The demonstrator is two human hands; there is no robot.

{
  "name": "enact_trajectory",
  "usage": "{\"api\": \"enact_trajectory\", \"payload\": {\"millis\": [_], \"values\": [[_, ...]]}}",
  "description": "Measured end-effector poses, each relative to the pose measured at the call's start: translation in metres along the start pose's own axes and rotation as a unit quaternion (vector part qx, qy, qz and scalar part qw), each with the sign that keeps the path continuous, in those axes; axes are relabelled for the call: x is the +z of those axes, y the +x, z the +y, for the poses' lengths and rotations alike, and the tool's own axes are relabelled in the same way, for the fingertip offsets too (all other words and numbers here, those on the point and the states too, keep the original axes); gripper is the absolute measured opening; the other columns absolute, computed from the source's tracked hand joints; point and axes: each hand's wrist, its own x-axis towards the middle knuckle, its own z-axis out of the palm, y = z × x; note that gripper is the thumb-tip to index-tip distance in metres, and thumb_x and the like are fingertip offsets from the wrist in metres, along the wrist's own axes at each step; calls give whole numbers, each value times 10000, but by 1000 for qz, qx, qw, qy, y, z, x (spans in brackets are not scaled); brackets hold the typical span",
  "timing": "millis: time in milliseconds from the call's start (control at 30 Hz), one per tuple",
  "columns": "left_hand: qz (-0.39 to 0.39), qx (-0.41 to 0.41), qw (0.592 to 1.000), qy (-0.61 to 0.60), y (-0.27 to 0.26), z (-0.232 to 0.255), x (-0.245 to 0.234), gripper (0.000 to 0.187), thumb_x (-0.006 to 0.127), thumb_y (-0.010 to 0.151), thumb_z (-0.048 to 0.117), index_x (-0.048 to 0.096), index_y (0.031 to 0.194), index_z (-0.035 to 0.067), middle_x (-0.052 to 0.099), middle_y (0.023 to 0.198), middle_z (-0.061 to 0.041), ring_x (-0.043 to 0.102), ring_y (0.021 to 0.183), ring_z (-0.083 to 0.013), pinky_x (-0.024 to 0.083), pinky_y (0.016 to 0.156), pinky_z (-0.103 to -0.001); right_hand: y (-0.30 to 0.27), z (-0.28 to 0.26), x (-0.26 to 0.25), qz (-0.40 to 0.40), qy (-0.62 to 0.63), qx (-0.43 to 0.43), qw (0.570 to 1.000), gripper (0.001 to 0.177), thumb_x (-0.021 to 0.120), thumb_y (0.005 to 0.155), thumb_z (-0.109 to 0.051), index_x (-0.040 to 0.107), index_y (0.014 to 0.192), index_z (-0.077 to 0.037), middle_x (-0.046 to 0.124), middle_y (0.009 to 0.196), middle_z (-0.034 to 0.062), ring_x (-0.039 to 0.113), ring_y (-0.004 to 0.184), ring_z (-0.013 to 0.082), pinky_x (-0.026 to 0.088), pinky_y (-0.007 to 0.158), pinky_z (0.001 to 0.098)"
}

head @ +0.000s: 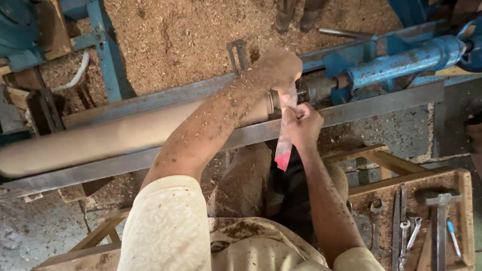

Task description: The person uses a chisel to shape a rotating wooden piece on a lathe, creating a rounded end. They then use sandpaper to smooth the surface of the wood while it spins.

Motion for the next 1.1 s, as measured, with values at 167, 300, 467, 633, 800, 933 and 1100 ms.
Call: {"api": "enact_trajectory", "payload": {"millis": [167, 300, 467, 633, 800, 933, 1100], "values": [[56, -3, 998, -28, 2, 4, 1, 516, 945, 380, 348, 799, 844, 174, 746, 842, -84, 716, 868, -338, 496, 698, -542, 3, -4, 0, -3, 73, 19, 997, 275, 774, 839, -175, 602, 692, -18, 612, 598, 5, 525, 580, 37, 472, 527, 301], [34, 6, 999, -20, 3, 6, -1, 499, 947, 412, 320, 803, 863, 162, 741, 842, -97, 715, 874, -343, 503, 718, -531, 1, -5, -5, 1, 24, -3, 1000, 362, 793, 840, -160, 528, 651, -1, 517, 564, 46, 454, 554, 80, 443, 516, 331], [20, 2, 1000, -22, 3, 2, 5, 497, 957, 408, 316, 800, 856, 170, 736, 817, -89, 710, 854, -324, 496, 726, -511, -4, -3, -2, -1, 43, -1, 999, 388, 780, 869, -167, 506, 668, 17, 503, 585, 59, 440, 591, 84, 438, 526, 342], [10, -68, 998, -16, 14, 20, 8, 222, 826, 765, 304, 805, 961, 204, 741, 949, -74, 757, 967, -310, 573, 852, -477, 0, -6, -12, 17, 85, -3, 996, 272, 763, 874, -166, 624, 752, 32, 615, 652, 16, 530, 641, 47, 476, 557, 313], [191, 65, 978, 51, -8, 28, -3, 406, 916, 511, 450, 806, 840, 239, 715, 966, -30, 590, 1189, -344, 384, 988, -612, 2, -18, -22, -2, 150, 16, 989, 269, 757, 901, -180, 650, 786, 37, 634, 687, -12, 539, 672, 34, 468, 560, 289], [137, 65, 987, 50, -34, 8, -1, 460, 909, 548, 506, 778, 838, 174, 667, 994, -47, 554, 1226, -323, 411, 965, -521, -5, -22, -7, 5, 61, -53, 997, 238, 766, 911, -183, 670, 813, 11, 614, 639, 68, 559, 595, 132, 475, 542, 332], [193, 99, 976, 14, -25, -10, 19, 466, 879, 450, 458, 772, 816, 191, 661, 925, -7, 586, 1178, -313, 412, 907, -516, -12, -18, 3, 41, -19, -91, 995, 287, 814, 902, -204, 658, 765, -5, 609, 641, 166, 598, 524, 304, 484, 541, 392]]}}
